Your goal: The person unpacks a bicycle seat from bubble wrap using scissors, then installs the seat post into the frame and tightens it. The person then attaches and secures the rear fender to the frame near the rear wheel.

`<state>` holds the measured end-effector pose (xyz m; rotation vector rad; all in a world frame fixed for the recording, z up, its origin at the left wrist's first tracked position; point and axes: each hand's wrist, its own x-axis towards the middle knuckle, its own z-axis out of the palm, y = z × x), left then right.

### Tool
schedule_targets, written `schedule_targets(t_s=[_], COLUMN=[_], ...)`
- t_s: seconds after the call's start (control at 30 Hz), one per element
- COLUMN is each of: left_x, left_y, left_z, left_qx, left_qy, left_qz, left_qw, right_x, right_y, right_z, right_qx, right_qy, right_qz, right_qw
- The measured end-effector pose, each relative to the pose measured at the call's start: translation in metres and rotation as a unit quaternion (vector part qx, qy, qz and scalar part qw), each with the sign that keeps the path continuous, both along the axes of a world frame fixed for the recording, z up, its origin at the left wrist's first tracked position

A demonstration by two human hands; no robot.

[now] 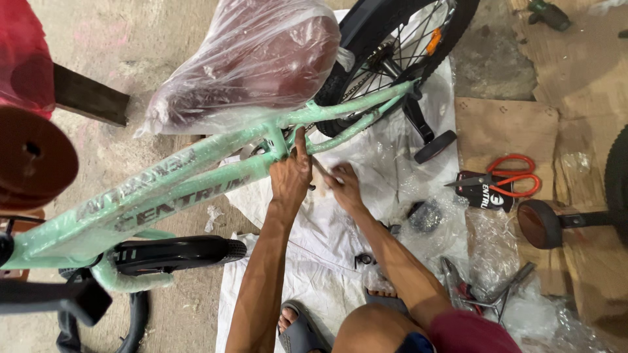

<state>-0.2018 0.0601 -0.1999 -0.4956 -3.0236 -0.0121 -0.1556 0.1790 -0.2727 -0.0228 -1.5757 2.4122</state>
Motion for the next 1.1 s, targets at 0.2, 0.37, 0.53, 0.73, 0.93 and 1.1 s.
schedule_targets(t_s=[0.2, 0.37, 0.53, 0.73, 0.93, 1.1], left_x=[0.012, 0.023, 0.031, 0.091, 0.083, 0.054], left_y=[-0.006, -0.007, -0.022, -0.029, -0.002, -0.004], left_z=[-0.005, -0.011, -0.002, 0.023, 0.050, 0.084], left_qx=[-0.014, 0.017, 0.110, 0.353, 0.423, 0.489], left_qy=[-0.020, -0.018, 0.007, 0.106, 0.205, 0.182], left_qz=[0.001, -0.016, -0.039, -0.048, -0.039, 0.042], left_qw=[1.000, 1.000, 0.993, 0.928, 0.882, 0.852], right_x=[0.068, 0.117, 0.138, 0.096, 0.002, -0.032], right_y=[0.016, 0.030, 0.032, 0.039, 0.033, 0.023], right_z=[-0.024, -0.025, -0.008, 0.062, 0.152, 0.184], right_qx=[0.097, 0.178, 0.215, 0.291, 0.351, 0.365], right_qy=[-0.072, 0.034, 0.079, 0.174, 0.180, 0.213], right_qz=[0.006, -0.043, 0.001, 0.019, 0.070, 0.102], right_qw=[0.993, 0.982, 0.973, 0.941, 0.916, 0.900])
